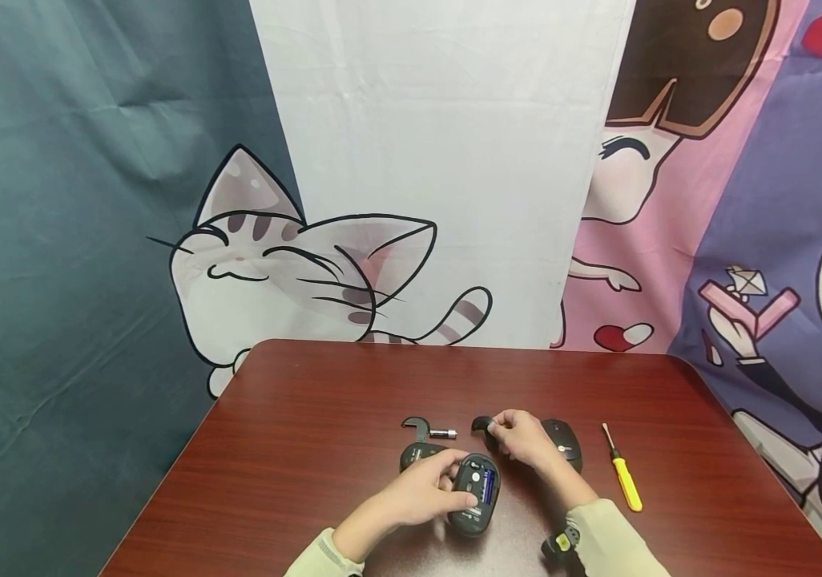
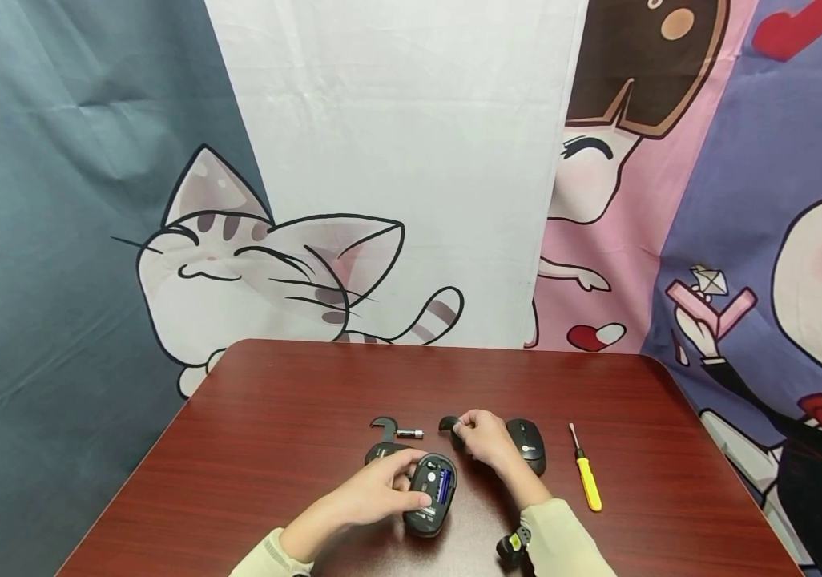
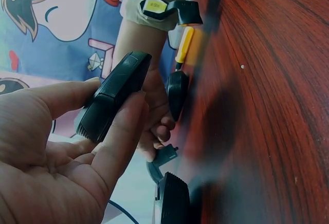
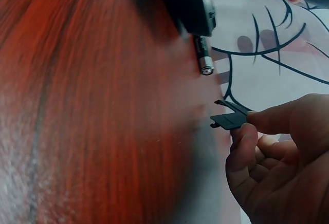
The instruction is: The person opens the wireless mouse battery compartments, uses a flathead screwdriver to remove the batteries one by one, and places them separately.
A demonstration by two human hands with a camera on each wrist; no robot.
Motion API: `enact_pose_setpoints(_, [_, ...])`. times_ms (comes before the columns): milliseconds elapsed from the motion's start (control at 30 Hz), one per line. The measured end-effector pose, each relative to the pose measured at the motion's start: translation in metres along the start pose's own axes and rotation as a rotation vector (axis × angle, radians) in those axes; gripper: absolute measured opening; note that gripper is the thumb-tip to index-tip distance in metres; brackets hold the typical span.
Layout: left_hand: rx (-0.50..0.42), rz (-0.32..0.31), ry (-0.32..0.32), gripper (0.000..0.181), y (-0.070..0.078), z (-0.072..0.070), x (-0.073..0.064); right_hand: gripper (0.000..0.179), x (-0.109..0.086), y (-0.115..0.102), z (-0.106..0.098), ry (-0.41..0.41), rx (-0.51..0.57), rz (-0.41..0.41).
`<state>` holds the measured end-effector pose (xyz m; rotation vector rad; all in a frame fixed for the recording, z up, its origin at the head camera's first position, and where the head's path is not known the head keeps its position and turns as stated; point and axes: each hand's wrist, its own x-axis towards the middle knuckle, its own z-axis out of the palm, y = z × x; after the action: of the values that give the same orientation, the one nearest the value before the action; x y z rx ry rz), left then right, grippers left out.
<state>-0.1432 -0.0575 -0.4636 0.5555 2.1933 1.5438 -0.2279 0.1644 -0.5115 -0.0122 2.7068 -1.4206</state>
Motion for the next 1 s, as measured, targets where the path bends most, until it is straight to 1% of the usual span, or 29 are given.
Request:
enact_pose_setpoints(133, [0.003, 0.003, -0.001, 0.055, -0.0004, -0.0004, -0.0004, 0.005, 0.0029, 0.0022, 0.0042, -0.002, -0.100, -0.039])
enact_pose_setpoints(267, [0.007, 0.008, 0.000, 0.055, -0.0011, -0.0008, -0.0007, 0.010, 0.0049, 0.0027, 0.0052, 0.032, -0.267, -0.093])
enact_pose_setpoints(367, [0.008, 0.009, 0.003, 0.056, -0.0011, -0.0010, -0.0008, 0.015, 0.0060, 0.0023, 0.0052, 0.059, -0.356, -0.107])
enact_pose_setpoints(600, [0.011, 0.011, 0.010, 0.056, 0.0006, -0.0008, -0.0016, 0.023, 0.0067, 0.0003, 0.0051, 0.076, -0.425, -0.075])
enact_pose_setpoints(833, [0.007, 0.003, 0.011, 0.057, 0.0013, -0.0001, -0.0029, 0.034, 0.0074, -0.0002, 0.0041, 0.064, -0.437, -0.054])
enact_pose_setpoints(1000, [0.009, 0.012, 0.014, 0.057, 0.0005, 0.0004, -0.0037, 0.036, 0.0073, -0.0005, 0.0049, 0.071, -0.463, -0.049])
